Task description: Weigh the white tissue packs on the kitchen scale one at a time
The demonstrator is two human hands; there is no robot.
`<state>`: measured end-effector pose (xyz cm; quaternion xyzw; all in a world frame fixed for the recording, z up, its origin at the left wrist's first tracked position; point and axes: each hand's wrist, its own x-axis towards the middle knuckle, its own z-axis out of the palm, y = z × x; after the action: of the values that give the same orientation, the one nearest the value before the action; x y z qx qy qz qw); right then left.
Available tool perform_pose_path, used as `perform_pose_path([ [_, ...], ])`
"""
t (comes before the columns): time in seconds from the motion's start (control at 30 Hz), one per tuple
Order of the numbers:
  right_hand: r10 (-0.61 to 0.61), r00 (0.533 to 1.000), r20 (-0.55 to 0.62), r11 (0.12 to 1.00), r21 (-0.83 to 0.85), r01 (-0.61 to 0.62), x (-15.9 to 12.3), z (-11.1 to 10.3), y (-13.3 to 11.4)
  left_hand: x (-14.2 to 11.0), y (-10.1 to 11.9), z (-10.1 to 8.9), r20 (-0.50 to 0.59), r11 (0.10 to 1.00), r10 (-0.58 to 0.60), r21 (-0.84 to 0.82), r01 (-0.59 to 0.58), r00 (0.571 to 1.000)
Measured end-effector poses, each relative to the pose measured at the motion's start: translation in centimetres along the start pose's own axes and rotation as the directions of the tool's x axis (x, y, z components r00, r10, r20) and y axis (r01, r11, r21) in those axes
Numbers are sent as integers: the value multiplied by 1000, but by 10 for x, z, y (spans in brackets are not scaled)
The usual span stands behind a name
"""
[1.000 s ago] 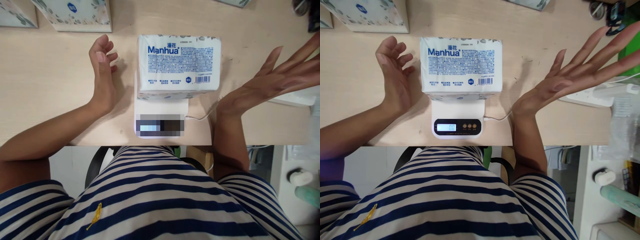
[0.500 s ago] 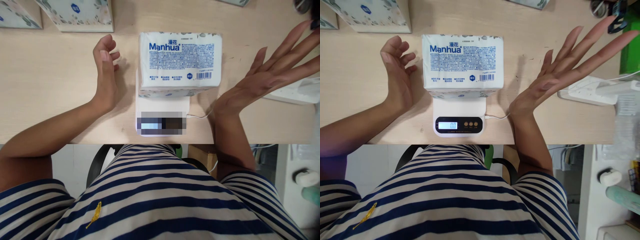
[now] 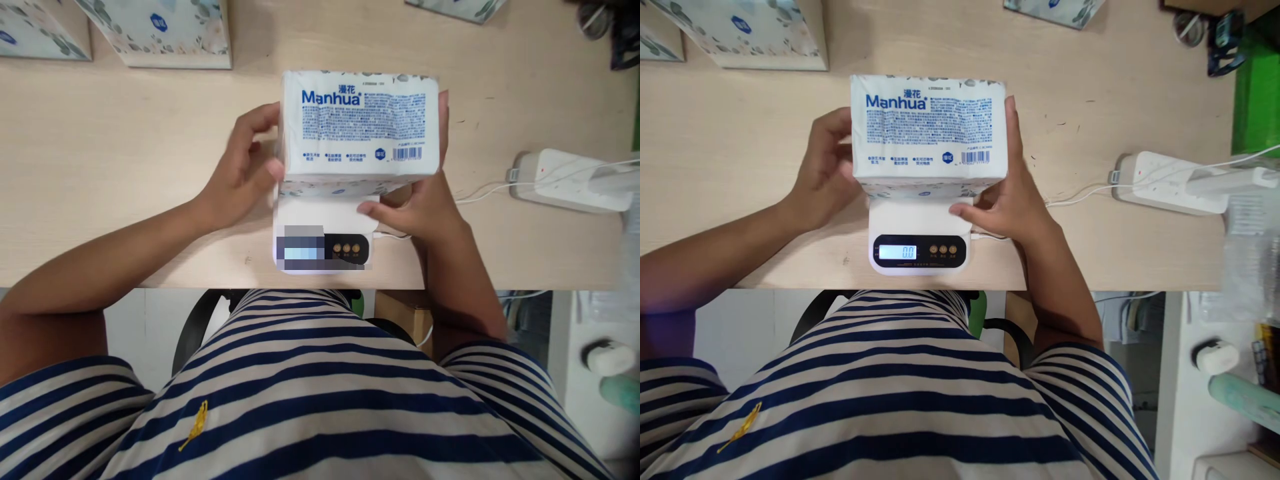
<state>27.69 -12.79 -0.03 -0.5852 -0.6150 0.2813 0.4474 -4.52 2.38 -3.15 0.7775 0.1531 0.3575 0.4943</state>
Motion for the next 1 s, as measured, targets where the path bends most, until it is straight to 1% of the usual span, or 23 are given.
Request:
perform_pose_path([
  [0.03,-12,999,43,1000,-10,13,0,-3,7,-1,7,1,56,999,41,21,-42,998],
  [0.07,-63,997,42,997,-30,65,-1,-4,12,-2,12,2,82,995,82,43,-86,993],
  [0.13,-198,980,-10,978,-75,197,-2,-6,19,-5,14,1,74,981,155,109,-162,985],
  [0.17,-247,969,-28,966,-89,244,-2,-5,20,-6,14,-1,76,970,179,156,-189,981],
  [0.23,-309,950,-38,948,-92,305,-2,-3,19,-7,13,-4,117,941,194,257,-219,974],
  [0.27,-313,949,-39,947,-86,309,-2,-2,17,-7,14,-6,145,924,190,307,-227,971],
  [0.33,-274,960,-47,960,-70,271,-2,2,11,-6,19,-9,205,881,184,398,-254,961],
  [0.43,-236,969,-73,972,-30,235,-2,10,1,-5,31,-11,266,830,177,478,-289,948],
  [0.5,-267,959,-94,964,-18,266,-1,14,-5,-7,35,-11,263,823,169,492,-283,950],
  [0.57,-311,938,-149,950,-45,308,5,12,-9,-9,33,-11,226,836,134,496,-233,965],
  [0.6,-333,924,-187,943,-73,325,11,8,-10,-10,30,-11,195,842,112,502,-197,974],
  [0.67,-369,894,-253,929,-134,345,30,-8,-8,-10,23,-11,117,846,57,521,-110,991],
  [0.73,-388,875,-291,920,-174,350,59,-34,0,-10,17,-12,62,846,-6,533,-28,998],
  [0.8,-391,861,-326,920,-179,350,98,-65,12,-10,15,-14,42,852,-53,524,23,998],
  [0.9,-378,822,-427,926,-182,331,163,-110,30,-9,17,-16,36,870,-96,488,66,995],
  [0.93,-356,819,-450,934,-194,299,184,-122,35,-9,19,-16,31,875,-117,476,88,993],
  [0.97,-325,827,-459,944,-210,254,203,-132,37,-8,21,-16,22,877,-143,466,116,989],
  [1.0,-289,850,-439,950,-240,199,220,-140,39,-8,22,-16,11,877,-173,457,149,985],
])
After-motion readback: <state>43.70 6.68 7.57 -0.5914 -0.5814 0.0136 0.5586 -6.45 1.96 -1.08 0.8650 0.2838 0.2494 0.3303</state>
